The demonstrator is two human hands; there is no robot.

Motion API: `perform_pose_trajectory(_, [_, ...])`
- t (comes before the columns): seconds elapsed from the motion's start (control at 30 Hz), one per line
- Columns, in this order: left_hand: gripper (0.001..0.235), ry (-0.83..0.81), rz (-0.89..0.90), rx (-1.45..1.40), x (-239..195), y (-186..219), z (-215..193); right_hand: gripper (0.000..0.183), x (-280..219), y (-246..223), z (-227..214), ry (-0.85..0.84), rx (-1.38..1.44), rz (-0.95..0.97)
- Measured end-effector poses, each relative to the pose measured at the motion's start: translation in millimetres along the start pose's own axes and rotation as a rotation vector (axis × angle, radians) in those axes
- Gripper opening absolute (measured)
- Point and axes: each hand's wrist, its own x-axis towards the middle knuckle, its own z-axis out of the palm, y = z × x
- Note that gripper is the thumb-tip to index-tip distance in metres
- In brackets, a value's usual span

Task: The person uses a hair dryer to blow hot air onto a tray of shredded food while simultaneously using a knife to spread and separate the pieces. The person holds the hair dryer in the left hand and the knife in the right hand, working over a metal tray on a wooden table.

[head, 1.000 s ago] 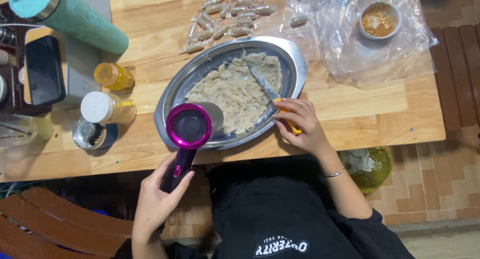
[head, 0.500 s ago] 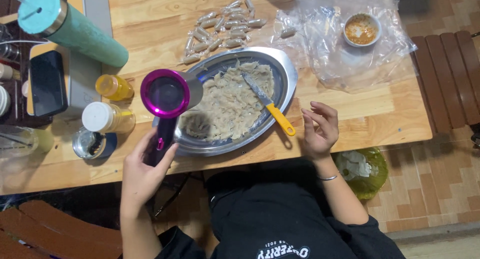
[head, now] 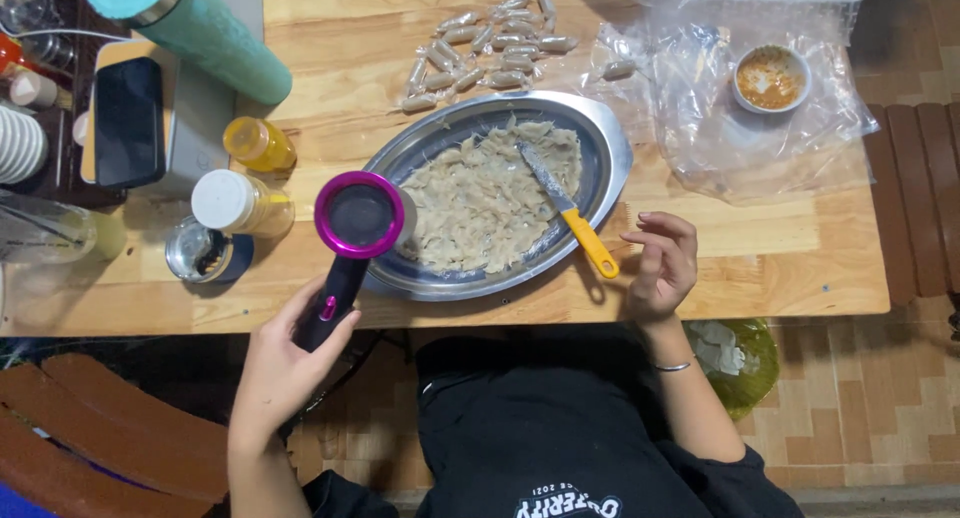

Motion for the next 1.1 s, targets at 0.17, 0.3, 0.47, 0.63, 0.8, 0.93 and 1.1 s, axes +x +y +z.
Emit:
perform_pose_trajectory(0.17, [0.052,-0.143,0.008,-0.001,6.5,6.4,9.1,0.039,1.9,-1.9,1.2,-0.013,0.000,0.002])
perform_pose_trajectory(0.3, [0.054,-0.179,0.046,-0.168,19.9,4.4,27.6,0.038,5.3,2.8,7.3,0.089,0.113,0.007])
perform_pose_trajectory(0.47, [0.053,-0.196,0.104,-0.219,37.3,18.5,41.5,0.037,5.8,1.7,7.1,0.090,0.124,0.028])
perform_pose_trajectory(0.63, [0.051,-0.154,0.205,-0.251,49.4,25.5,40.3,0.037,4.3,3.2,6.2,0.089,0.139,0.044])
perform_pose_trajectory(0.8, [0.049,-0.166,0.270,-0.335,59.0,29.6,41.2,0.038,2.9,7.0,5.0,0.072,0.130,0.025])
perform_pose_trajectory(0.93, [0.048,-0.192,0.313,-0.352,70.3,28.8,56.1,0.038,2.7,8.0,4.5,0.061,0.127,0.020])
perform_pose_trajectory(1.1, [0.047,-0.234,0.349,-0.390,82.0,37.5,70.6,0.039,4.9,7.3,5.3,0.067,0.120,0.018])
